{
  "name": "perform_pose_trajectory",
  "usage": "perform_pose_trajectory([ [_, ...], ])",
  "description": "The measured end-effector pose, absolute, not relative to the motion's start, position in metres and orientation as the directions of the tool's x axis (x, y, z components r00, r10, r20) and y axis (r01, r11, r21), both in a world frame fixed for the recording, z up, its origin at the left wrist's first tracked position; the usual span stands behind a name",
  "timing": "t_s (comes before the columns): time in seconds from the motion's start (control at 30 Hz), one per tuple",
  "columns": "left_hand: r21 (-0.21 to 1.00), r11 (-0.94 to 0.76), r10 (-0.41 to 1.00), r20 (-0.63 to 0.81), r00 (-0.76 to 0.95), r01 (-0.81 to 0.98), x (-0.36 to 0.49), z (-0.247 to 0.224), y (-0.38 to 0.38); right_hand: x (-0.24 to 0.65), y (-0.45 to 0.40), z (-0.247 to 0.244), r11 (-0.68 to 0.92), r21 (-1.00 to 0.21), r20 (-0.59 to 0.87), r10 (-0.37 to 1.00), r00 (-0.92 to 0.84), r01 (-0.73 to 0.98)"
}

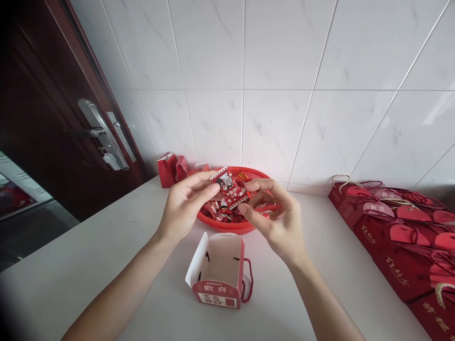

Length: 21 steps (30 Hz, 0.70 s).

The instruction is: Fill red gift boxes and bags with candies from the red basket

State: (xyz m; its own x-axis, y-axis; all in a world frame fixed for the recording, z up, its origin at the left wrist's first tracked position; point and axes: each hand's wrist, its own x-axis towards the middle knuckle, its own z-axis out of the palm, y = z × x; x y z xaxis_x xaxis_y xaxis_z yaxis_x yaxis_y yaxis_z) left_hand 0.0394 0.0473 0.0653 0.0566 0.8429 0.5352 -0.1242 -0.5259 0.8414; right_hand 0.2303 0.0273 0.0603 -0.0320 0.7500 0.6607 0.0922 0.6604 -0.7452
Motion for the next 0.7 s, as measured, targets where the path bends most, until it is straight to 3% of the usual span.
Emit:
perform_pose_trajectory([
  [0.1,0.835,-0.536,0.841,0.542,0.018,-0.123,0.041,0.064,0.047,0.23,0.031,0.062,0.49,-0.871,0.49,0.87,-0.043,-0.029],
  [0.2,0.843,-0.525,0.847,0.531,0.028,-0.12,0.041,0.063,0.045,0.23,0.036,0.06,0.39,-0.913,0.398,0.916,-0.05,-0.119],
  [0.5,0.9,-0.424,0.841,0.35,0.413,0.102,0.041,0.063,0.039,0.233,0.039,0.059,0.441,-0.884,0.438,0.897,0.053,-0.157],
  [0.7,0.868,-0.48,0.797,0.37,0.477,0.13,0.041,0.067,0.038,0.233,0.04,0.061,0.327,-0.915,0.338,0.941,-0.006,-0.238],
])
